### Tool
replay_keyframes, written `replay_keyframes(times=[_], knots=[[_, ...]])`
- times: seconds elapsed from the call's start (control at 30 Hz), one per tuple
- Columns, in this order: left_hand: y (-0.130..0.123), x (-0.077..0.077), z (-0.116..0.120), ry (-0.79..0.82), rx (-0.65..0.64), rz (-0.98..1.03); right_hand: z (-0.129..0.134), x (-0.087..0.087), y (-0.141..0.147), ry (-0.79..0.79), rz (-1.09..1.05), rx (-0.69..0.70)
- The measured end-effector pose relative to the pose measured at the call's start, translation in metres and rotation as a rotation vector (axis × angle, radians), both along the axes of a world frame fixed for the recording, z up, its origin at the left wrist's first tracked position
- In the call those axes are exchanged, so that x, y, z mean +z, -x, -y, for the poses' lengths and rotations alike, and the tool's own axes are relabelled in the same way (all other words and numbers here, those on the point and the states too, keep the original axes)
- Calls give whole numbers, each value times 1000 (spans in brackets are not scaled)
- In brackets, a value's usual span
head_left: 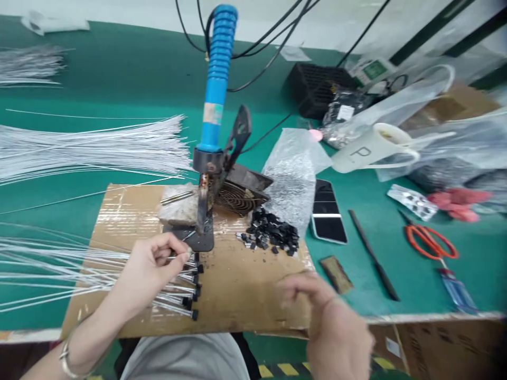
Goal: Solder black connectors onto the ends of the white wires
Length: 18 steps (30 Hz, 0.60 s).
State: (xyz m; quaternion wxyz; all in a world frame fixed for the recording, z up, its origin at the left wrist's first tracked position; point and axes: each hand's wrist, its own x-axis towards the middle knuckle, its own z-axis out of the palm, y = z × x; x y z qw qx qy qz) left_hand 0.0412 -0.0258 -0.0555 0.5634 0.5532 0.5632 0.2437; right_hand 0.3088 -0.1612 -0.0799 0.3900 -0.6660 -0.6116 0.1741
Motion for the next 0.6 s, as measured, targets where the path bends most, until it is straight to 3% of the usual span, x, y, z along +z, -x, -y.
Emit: replay_keyframes(times=[0.07, 0.17, 0.23, 0.43, 0.6], knots=[[-2, 2, 1, 12, 8, 15, -8, 4, 45, 49, -143, 194], [-4, 4, 4, 24, 0, 31, -29, 9, 98, -48, -266, 487], [-5, 5, 5, 27, -17, 36, -40, 12, 112, -61, -294, 532], [-6, 6, 6, 51, -10, 19, -39, 14, 93, -70, -462, 311], [-7, 8, 7, 49, -34, -14, -37, 11, 92, 21, -432, 72]])
